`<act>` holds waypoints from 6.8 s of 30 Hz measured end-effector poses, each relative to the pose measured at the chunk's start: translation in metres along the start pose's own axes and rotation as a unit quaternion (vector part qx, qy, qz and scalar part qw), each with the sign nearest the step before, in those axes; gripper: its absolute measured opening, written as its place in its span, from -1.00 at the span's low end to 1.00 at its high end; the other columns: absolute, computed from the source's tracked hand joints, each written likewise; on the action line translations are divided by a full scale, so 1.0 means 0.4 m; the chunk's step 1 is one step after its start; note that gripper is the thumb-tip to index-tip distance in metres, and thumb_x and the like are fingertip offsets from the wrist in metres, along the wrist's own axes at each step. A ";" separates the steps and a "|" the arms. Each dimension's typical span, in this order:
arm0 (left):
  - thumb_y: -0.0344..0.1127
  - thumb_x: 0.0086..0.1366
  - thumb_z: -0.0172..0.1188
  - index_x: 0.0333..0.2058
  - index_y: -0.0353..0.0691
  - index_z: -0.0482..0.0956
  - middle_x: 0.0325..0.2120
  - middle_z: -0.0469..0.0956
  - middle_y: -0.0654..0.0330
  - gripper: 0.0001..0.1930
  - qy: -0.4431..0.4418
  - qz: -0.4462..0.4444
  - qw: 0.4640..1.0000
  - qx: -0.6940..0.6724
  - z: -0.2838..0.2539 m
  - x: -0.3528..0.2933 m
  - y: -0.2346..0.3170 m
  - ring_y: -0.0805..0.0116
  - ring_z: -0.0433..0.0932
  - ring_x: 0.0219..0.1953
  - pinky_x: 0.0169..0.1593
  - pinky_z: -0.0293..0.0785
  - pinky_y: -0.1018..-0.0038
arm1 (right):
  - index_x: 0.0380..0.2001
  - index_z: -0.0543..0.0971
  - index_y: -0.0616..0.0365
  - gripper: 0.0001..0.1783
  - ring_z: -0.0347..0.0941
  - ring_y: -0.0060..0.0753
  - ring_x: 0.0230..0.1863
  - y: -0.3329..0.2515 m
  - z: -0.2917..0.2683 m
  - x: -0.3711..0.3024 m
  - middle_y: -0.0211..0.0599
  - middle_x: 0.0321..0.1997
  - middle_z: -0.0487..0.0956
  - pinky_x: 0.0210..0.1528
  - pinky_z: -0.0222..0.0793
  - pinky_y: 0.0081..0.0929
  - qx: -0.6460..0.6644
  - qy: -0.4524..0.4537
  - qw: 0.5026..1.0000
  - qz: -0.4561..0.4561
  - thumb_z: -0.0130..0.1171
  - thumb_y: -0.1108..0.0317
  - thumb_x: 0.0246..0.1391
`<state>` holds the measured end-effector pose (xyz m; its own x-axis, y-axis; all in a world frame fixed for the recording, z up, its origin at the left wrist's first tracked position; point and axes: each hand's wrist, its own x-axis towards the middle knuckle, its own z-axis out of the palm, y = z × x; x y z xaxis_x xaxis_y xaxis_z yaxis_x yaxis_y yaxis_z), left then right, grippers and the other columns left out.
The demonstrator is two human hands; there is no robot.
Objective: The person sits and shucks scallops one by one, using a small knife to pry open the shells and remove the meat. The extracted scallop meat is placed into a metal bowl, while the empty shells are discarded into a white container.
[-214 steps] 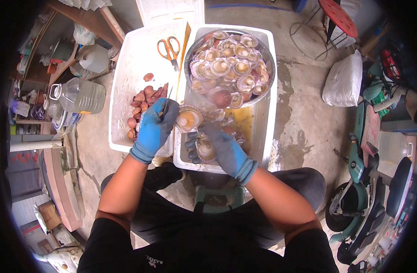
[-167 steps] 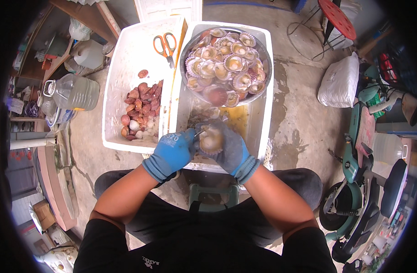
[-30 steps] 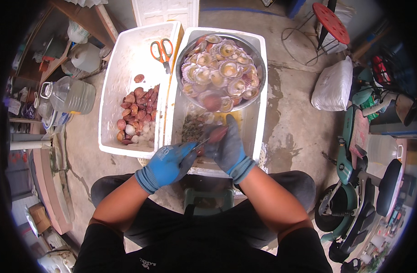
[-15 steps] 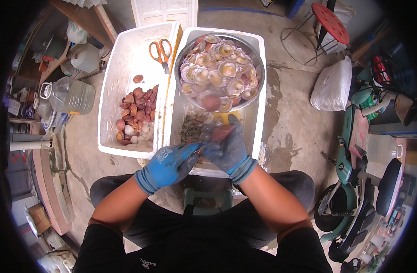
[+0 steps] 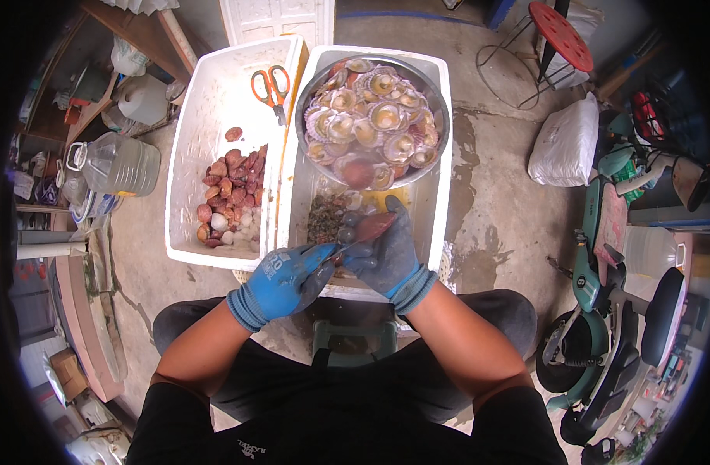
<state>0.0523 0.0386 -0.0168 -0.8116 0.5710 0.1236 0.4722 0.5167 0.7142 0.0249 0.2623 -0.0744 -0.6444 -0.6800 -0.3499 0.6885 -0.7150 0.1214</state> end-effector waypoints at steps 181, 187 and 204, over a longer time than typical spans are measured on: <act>-0.08 0.53 0.10 -0.06 -0.20 0.67 -0.39 0.69 0.30 -0.67 -0.095 -0.341 0.857 -0.374 -0.046 0.106 0.001 0.55 0.51 -0.58 -0.54 0.30 0.63 | 0.26 0.53 0.17 -0.55 0.56 -0.46 0.03 0.057 -0.027 -0.013 -0.34 0.08 0.63 0.10 0.52 -0.45 -0.472 0.153 0.855 -0.149 -0.05 0.12 0.53; -0.12 0.55 0.05 -0.02 -0.18 0.66 -0.50 0.65 0.28 -0.69 -0.156 -0.370 0.852 -0.335 -0.018 0.019 0.076 0.55 0.51 -0.57 -0.47 0.34 0.64 | 0.21 0.57 0.17 -0.60 0.58 -0.43 -0.11 0.031 -0.012 -0.036 -0.32 -0.04 0.64 -0.05 0.54 -0.53 -0.746 -0.058 0.617 -0.244 0.19 0.34 0.35; -0.21 0.10 0.44 -0.35 -0.14 0.82 -0.35 0.76 -0.01 -0.81 -0.364 -0.121 0.789 0.480 0.123 -0.197 -0.444 0.02 0.77 -0.29 -0.20 0.67 0.16 | 0.06 0.62 0.10 -0.62 0.56 -0.33 -0.12 0.063 -0.159 0.007 -0.33 -0.08 0.62 -0.09 0.52 -0.38 -0.542 0.074 0.819 -0.174 0.20 0.07 0.36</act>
<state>0.0492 -0.0668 -0.1871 -0.6708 0.4156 -0.6142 0.6595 0.7131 -0.2378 0.0614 0.2528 -0.1314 -0.8726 -0.3802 -0.3066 0.4142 -0.2433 -0.8771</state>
